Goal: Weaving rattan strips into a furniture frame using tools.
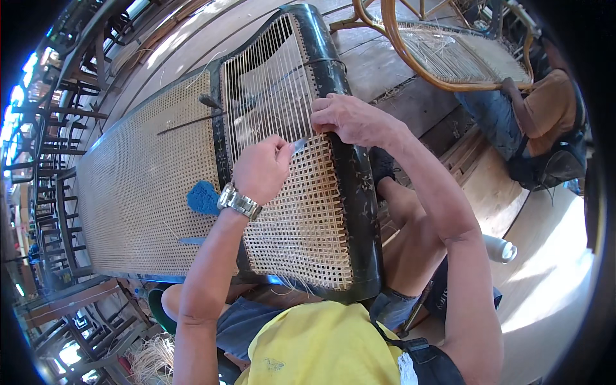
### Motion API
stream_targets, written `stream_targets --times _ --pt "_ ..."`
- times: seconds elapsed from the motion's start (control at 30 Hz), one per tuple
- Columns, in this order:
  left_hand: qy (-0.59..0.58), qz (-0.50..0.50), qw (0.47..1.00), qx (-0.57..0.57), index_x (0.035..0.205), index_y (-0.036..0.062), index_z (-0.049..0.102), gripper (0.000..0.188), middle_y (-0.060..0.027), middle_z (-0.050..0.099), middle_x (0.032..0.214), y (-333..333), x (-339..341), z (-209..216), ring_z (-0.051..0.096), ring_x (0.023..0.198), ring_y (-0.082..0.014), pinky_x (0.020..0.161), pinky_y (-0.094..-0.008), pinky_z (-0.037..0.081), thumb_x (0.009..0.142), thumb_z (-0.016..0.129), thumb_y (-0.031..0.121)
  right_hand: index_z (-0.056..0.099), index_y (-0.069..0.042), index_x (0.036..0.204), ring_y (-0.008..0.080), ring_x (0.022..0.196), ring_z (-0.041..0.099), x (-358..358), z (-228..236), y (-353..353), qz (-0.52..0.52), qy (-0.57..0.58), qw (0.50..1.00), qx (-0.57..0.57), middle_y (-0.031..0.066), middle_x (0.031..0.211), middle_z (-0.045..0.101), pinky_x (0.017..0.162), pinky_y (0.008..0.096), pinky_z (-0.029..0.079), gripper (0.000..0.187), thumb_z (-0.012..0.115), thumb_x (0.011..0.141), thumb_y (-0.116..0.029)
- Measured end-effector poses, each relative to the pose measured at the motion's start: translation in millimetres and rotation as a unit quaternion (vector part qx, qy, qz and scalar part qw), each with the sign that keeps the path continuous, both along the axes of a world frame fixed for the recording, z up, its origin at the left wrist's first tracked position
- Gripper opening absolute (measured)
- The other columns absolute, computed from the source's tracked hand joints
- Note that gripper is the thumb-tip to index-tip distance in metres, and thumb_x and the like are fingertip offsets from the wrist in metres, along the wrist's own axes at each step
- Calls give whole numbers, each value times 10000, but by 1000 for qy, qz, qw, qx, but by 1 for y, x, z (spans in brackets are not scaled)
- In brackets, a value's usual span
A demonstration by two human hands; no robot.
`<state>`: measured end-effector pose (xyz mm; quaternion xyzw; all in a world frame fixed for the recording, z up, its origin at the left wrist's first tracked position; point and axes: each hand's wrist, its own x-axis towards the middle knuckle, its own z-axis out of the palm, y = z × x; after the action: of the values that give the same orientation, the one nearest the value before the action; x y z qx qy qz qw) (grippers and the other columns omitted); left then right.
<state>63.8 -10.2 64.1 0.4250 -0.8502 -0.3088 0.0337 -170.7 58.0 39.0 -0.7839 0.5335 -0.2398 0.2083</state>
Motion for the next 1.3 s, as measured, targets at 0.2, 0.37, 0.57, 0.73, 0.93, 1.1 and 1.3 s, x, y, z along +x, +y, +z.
stream_targets --times 0.2,0.37,0.57,0.73,0.93,1.1,1.3 --pt "-52 -81 995 -28 1034 104 751 304 -150 719 828 -10 -12 1 687 734 -331 663 -424 526 933 629 364 593 -31 824 307 873 557 3 -2 0 -13 -9 1000 -5 87 882 550 808 410 458 68 617 815 31" --pt "-76 -112 989 -61 1052 140 757 290 -150 729 878 -10 -18 6 704 807 -346 725 -434 557 940 607 362 592 -29 830 311 894 566 0 -5 -2 -4 -14 1000 -5 90 888 550 814 419 462 64 624 823 26" --pt "-84 -128 986 -61 1070 150 757 286 -152 732 894 -12 -20 10 707 807 -348 728 -427 560 940 602 352 585 -29 841 307 907 569 -2 -6 -2 -6 -4 1000 3 86 902 554 819 420 462 61 631 840 10" --pt "-79 -127 987 -59 1075 146 758 291 -159 730 894 -14 -22 5 708 805 -350 731 -427 561 937 605 352 574 -29 839 308 911 568 1 -8 -3 -10 -4 1000 -9 86 909 554 819 420 459 67 627 835 13" --pt "-44 -137 990 -10 1039 121 755 273 -164 733 899 -16 -20 1 705 835 -369 772 -478 561 944 581 309 588 -9 826 337 895 592 0 -5 -2 -2 -24 999 -24 108 894 562 791 425 481 78 609 776 46" --pt "-13 -124 988 -88 1050 111 727 259 -175 714 842 -3 -16 -10 690 764 -372 699 -445 545 966 606 324 585 -14 817 334 896 593 -2 -10 -3 2 -31 999 -43 110 892 565 779 425 478 72 605 780 45" --pt "-56 -149 986 42 1008 44 716 285 -126 718 768 -31 -30 -17 672 652 -248 642 -386 525 979 590 298 599 -15 825 332 900 594 -2 -9 -2 -1 -29 999 -28 113 900 571 779 429 479 65 610 793 41"
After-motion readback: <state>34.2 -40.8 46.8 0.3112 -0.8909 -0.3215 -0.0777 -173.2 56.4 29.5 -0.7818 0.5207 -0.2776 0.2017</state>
